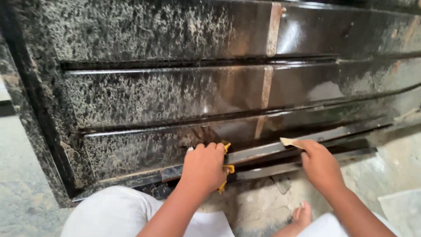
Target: Sanding the slats of a black metal gate followed by wiping it down with a yellow cloth.
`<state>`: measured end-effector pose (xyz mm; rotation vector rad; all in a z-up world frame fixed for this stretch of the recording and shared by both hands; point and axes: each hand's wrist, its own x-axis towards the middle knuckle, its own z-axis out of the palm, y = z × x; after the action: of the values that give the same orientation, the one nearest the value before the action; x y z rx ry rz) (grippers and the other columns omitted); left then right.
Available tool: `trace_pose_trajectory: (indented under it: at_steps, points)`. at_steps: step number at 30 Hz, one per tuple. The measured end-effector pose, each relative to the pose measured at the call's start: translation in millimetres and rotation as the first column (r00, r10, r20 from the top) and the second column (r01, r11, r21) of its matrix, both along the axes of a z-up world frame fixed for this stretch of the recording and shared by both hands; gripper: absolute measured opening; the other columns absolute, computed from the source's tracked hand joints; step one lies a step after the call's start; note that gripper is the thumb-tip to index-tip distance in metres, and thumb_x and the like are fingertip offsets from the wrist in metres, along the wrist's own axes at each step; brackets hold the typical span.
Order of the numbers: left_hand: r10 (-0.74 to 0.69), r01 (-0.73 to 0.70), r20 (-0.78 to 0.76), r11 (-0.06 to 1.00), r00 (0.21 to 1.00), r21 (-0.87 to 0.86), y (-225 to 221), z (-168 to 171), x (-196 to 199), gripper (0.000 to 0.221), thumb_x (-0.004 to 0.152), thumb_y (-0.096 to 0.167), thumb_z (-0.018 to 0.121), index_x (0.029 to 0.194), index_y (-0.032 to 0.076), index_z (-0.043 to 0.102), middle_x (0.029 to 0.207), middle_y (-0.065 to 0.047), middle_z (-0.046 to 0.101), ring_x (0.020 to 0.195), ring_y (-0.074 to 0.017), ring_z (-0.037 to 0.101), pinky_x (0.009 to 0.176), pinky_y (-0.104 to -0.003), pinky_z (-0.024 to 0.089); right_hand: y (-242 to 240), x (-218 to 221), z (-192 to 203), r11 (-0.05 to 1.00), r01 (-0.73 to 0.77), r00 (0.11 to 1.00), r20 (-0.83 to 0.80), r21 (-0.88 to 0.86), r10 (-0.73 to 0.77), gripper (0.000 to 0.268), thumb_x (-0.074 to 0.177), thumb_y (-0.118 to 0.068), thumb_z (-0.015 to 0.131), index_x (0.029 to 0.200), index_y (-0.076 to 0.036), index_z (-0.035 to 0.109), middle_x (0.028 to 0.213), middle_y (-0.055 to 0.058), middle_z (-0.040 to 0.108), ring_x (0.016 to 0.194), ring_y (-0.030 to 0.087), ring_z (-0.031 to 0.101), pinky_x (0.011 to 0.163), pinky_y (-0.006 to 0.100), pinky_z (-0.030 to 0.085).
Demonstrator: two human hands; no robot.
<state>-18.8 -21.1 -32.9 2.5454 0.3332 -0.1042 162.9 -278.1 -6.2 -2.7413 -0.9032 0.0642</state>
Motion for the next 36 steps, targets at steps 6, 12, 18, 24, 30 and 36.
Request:
trace_pose_trajectory:
  at_steps: [6, 12, 18, 24, 30, 36]
  points:
    - [0.019, -0.019, 0.04, 1.0, 0.999, -0.006, -2, -2, -1, 0.047, 0.074, 0.037, 0.085, 0.104, 0.009, 0.061, 0.1, -0.008, 0.068, 0.095, -0.0313, 0.065, 0.076, -0.047, 0.054, 22, -31, 14, 0.982, -0.191, 0.982, 0.006, 0.008, 0.191, 0.038, 0.08, 0.001, 0.056, 0.113, -0.008, 0.073, 0.114, 0.015, 0.073, 0.107, 0.037, 0.066, 0.094, 0.045, 0.051]
    - [0.02, -0.021, 0.072, 1.0, 0.997, 0.005, -3, -4, 0, 0.048, 0.072, 0.038, 0.086, 0.101, 0.009, 0.061, 0.099, -0.008, 0.068, 0.092, -0.032, 0.066, 0.075, -0.046, 0.054, 31, -40, 20, 0.98, -0.181, 0.982, 0.047, -0.089, 0.185, 0.036, 0.08, 0.0, 0.06, 0.113, -0.008, 0.072, 0.112, 0.014, 0.073, 0.106, 0.039, 0.065, 0.094, 0.046, 0.05]
    - [0.01, -0.01, 0.05, 1.0, 0.999, 0.014, -2, -8, 2, 0.045, 0.073, 0.037, 0.086, 0.1, 0.009, 0.061, 0.097, -0.008, 0.068, 0.092, -0.0315, 0.066, 0.074, -0.046, 0.054, -2, 2, -1, 0.996, -0.042, 0.996, 0.077, -0.079, 0.048, 0.037, 0.082, 0.001, 0.06, 0.113, -0.01, 0.074, 0.118, 0.012, 0.072, 0.111, 0.035, 0.063, 0.102, 0.044, 0.048]
    - [0.024, -0.023, 0.047, 1.0, 0.999, -0.012, -2, -3, 2, 0.048, 0.071, 0.038, 0.086, 0.101, 0.009, 0.06, 0.098, -0.007, 0.067, 0.092, -0.0308, 0.065, 0.073, -0.047, 0.054, 12, -13, -3, 0.944, -0.328, 0.943, -0.038, 0.025, 0.329, 0.04, 0.074, -0.002, 0.066, 0.112, -0.009, 0.073, 0.115, 0.011, 0.071, 0.113, 0.034, 0.06, 0.101, 0.044, 0.046]
    - [0.008, -0.008, -0.019, 1.0, 1.0, -0.002, -2, 2, 5, 0.048, 0.073, 0.039, 0.086, 0.1, 0.01, 0.06, 0.1, -0.006, 0.066, 0.095, -0.0301, 0.065, 0.075, -0.047, 0.054, 19, -23, 13, 0.99, -0.096, 0.995, -0.027, -0.108, 0.094, 0.035, 0.081, -0.005, 0.067, 0.115, -0.012, 0.073, 0.118, 0.005, 0.07, 0.113, 0.031, 0.06, 0.098, 0.041, 0.048]
    - [-0.006, 0.006, -0.009, 1.0, 1.0, 0.009, -1, 0, 3, 0.048, 0.075, 0.039, 0.085, 0.103, 0.01, 0.059, 0.101, -0.006, 0.066, 0.095, -0.0297, 0.065, 0.076, -0.045, 0.054, 9, -7, 10, 0.994, -0.058, 0.998, 0.018, -0.092, 0.06, 0.035, 0.082, -0.008, 0.065, 0.115, -0.014, 0.075, 0.121, 0.003, 0.071, 0.115, 0.03, 0.061, 0.1, 0.041, 0.048]
